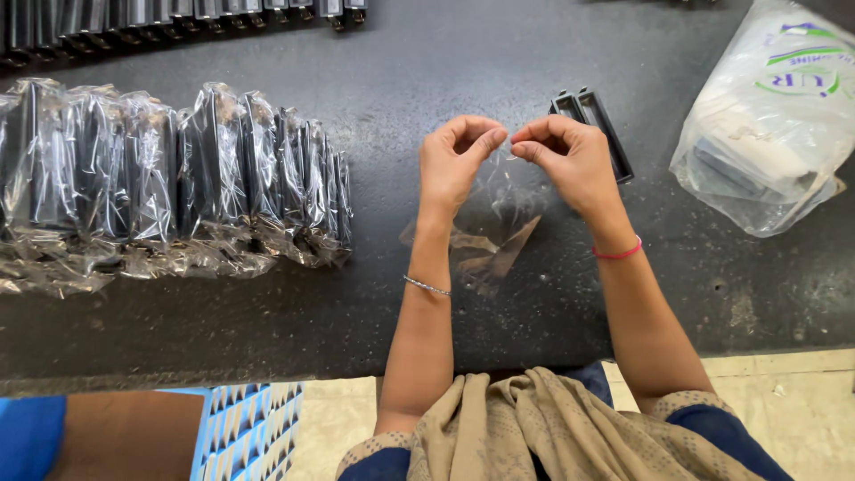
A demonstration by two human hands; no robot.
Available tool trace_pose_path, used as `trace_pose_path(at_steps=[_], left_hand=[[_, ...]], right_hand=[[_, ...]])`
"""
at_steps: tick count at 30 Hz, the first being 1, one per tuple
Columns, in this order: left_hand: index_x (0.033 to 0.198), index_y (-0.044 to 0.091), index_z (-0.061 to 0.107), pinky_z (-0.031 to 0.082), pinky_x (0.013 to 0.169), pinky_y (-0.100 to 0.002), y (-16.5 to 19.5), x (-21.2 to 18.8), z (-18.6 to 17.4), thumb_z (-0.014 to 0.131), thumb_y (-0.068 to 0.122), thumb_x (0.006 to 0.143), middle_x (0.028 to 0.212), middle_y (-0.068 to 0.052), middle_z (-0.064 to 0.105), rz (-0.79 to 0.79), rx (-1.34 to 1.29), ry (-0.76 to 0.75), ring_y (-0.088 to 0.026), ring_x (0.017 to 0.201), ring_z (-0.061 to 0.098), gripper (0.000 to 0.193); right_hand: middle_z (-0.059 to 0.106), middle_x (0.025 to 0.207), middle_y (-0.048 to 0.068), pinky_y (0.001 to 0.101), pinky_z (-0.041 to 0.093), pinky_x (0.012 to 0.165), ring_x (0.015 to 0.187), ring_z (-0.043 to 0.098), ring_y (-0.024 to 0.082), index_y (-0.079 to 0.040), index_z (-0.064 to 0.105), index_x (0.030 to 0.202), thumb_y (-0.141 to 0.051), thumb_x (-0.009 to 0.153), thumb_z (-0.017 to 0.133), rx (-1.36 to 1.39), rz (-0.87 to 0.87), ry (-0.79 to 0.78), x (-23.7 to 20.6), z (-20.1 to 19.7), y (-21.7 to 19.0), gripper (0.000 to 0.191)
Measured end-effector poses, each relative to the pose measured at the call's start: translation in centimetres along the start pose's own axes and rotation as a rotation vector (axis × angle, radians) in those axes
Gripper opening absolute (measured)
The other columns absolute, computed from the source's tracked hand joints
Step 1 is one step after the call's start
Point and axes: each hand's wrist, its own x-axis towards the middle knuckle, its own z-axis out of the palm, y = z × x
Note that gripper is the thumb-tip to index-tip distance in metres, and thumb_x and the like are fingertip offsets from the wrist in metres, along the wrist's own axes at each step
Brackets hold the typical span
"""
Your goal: The person repeatedly picks small black rectangular components from a table, places each into a clear plastic bag, and seals the bag by hand. The sealed packages are stacked in a growing pile on the table. A blue crate and a bag of empty plastic bags are visible nearby.
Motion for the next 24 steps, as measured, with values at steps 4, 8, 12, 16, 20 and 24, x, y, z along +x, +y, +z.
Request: trace_pose_path(at_steps=[4, 8, 12, 16, 20, 24], left_hand=[[0.094, 0.004, 0.078, 0.056, 0.071, -0.023, -0.6, 0.0, 0.7, 0.078, 0.013, 0.09, 0.083, 0.001, 0.077, 0.063, 0.006, 0.052, -0.006, 0.076, 0.068, 0.01], [0.094, 0.006, 0.076, 0.055, 0.067, -0.024, -0.8, -0.6, 1.8, 0.074, 0.017, 0.094, 0.078, 0.002, 0.074, 0.188, 0.079, 0.111, -0.005, 0.073, 0.065, 0.011], [0.085, 0.006, 0.074, 0.041, 0.054, -0.025, -0.5, -1.5, 3.2, 0.07, 0.031, 0.103, 0.063, 0.003, 0.061, 0.131, 0.308, 0.184, -0.006, 0.059, 0.053, 0.031], [0.088, 0.009, 0.076, 0.038, 0.052, -0.023, 0.0, -1.4, 3.2, 0.071, 0.035, 0.098, 0.061, 0.006, 0.058, 0.103, 0.228, 0.172, -0.004, 0.057, 0.049, 0.028], [0.092, 0.01, 0.079, 0.039, 0.053, -0.021, -0.3, -0.8, 2.3, 0.075, 0.034, 0.091, 0.066, 0.008, 0.062, 0.014, -0.075, 0.092, -0.003, 0.058, 0.05, 0.024], [0.081, 0.009, 0.075, 0.036, 0.053, -0.02, -1.5, 0.0, 1.6, 0.078, 0.034, 0.092, 0.063, 0.006, 0.056, -0.118, -0.229, 0.009, -0.004, 0.057, 0.046, 0.027]], right_hand=[[0.073, 0.091, 0.001, 0.0203, 0.053, 0.076, 0.084, 0.065, 0.005, 0.0, 0.075, 0.103, -0.004, 0.094, 0.076, 0.009, 0.006, 0.014, -0.4, -0.1, 0.0, 0.01], [0.07, 0.084, 0.001, 0.022, 0.049, 0.069, 0.076, 0.06, 0.005, 0.0, 0.074, 0.098, -0.005, 0.098, 0.074, -0.067, -0.016, 0.11, -0.8, 0.3, 0.2, 0.006], [0.067, 0.083, 0.001, 0.0233, 0.049, 0.067, 0.074, 0.06, 0.006, 0.001, 0.071, 0.097, -0.006, 0.106, 0.068, -0.213, -0.15, 0.192, -1.1, 1.0, 0.3, 0.012], [0.066, 0.082, -0.002, 0.0218, 0.045, 0.064, 0.072, 0.055, 0.004, -0.002, 0.073, 0.101, -0.014, 0.104, 0.071, -0.058, -0.098, 0.171, -1.0, 0.5, 0.6, 0.013], [0.065, 0.082, -0.004, 0.0197, 0.041, 0.063, 0.07, 0.05, 0.003, -0.005, 0.077, 0.106, -0.02, 0.1, 0.075, 0.23, 0.017, 0.092, -0.5, -0.3, 1.6, 0.016], [0.064, 0.081, -0.004, 0.0194, 0.042, 0.063, 0.069, 0.051, 0.004, -0.005, 0.078, 0.106, -0.023, 0.1, 0.075, 0.465, 0.187, -0.058, 0.1, -1.5, 2.7, 0.019]])
